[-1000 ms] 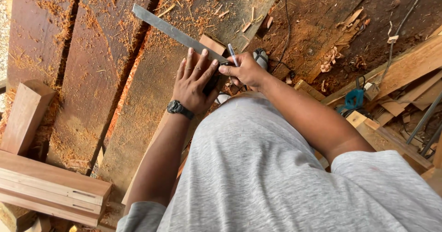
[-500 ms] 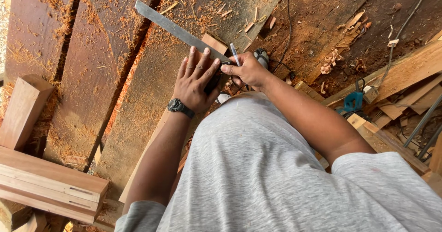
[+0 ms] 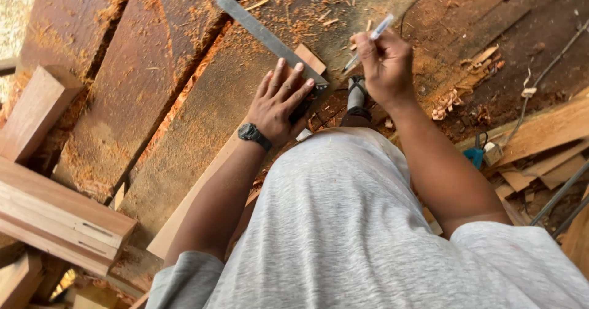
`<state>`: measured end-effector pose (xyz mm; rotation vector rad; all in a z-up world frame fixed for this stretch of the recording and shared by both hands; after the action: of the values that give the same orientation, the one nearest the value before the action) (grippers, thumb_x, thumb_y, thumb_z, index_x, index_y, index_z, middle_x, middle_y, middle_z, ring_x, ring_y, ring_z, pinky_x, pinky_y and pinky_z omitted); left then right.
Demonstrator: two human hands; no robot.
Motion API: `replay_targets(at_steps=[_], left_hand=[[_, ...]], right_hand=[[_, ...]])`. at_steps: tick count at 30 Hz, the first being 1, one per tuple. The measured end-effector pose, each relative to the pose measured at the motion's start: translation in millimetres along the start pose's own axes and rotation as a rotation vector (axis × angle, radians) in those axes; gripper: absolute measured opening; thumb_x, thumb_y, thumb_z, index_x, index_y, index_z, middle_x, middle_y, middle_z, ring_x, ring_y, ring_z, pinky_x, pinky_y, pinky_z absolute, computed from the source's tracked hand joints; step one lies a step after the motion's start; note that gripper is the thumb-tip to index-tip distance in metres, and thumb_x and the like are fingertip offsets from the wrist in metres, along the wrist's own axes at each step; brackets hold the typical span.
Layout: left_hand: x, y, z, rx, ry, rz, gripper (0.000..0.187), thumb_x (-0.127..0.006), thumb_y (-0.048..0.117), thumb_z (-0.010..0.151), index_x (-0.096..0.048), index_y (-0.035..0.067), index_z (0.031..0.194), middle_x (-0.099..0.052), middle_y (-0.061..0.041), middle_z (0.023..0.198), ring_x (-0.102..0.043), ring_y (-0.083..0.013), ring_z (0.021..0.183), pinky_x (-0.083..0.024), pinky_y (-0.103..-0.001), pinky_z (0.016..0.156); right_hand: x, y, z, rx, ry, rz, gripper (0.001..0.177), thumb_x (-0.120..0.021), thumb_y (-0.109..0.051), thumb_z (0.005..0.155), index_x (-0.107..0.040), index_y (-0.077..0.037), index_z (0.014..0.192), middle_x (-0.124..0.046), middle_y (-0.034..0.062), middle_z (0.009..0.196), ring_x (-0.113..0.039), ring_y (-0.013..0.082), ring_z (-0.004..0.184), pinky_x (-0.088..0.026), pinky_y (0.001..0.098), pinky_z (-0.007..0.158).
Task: The person uses a try square and a pencil to mark straight lines on rectangular wooden planks. They repeatedly position the square on the wood, draw a line along the edge, and then move the plank to repeat the process on different sections.
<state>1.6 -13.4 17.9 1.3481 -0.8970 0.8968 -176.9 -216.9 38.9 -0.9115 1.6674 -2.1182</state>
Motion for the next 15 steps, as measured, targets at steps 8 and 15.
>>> replay_targets(at_steps=[8,15], left_hand=[[-3.4,-2.1,0.0,-0.014,0.011,-0.001,0.068,-0.064,0.047,0.099,-0.046,0.022,0.160,-0.036,-0.015,0.168,-0.025,-0.0457,0.157,-0.028,-0.059,0.127],[-2.7,-2.7,0.0,-0.006,0.037,-0.031,0.068,-0.065,0.049,0.099,-0.046,0.023,0.159,-0.038,-0.013,0.168,-0.026,-0.0448,0.158,-0.028,-0.059,0.128]], right_hand=[[-2.0,-31.1,15.4,0.124,-0.163,0.015,0.021,-0.061,-0.010,0.110,-0.073,0.007,0.112,-0.070,0.0180,0.093,-0.059,0.0207,0.073,-0.049,0.0305,0.061],[-14.3,-34.8,18.4,0.143,-0.298,-0.058,0.025,-0.061,-0.008,0.104,-0.071,0.009,0.120,-0.073,0.0247,0.110,-0.070,0.0314,0.101,-0.059,0.0399,0.088]])
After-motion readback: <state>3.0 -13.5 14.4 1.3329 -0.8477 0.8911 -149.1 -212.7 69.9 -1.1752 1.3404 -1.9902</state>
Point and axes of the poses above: each hand's wrist, its own z-axis towards the middle knuckle, its own x-axis out of the back of the hand, y = z × x, the point moved 1 cm from there along z, towards the middle knuckle
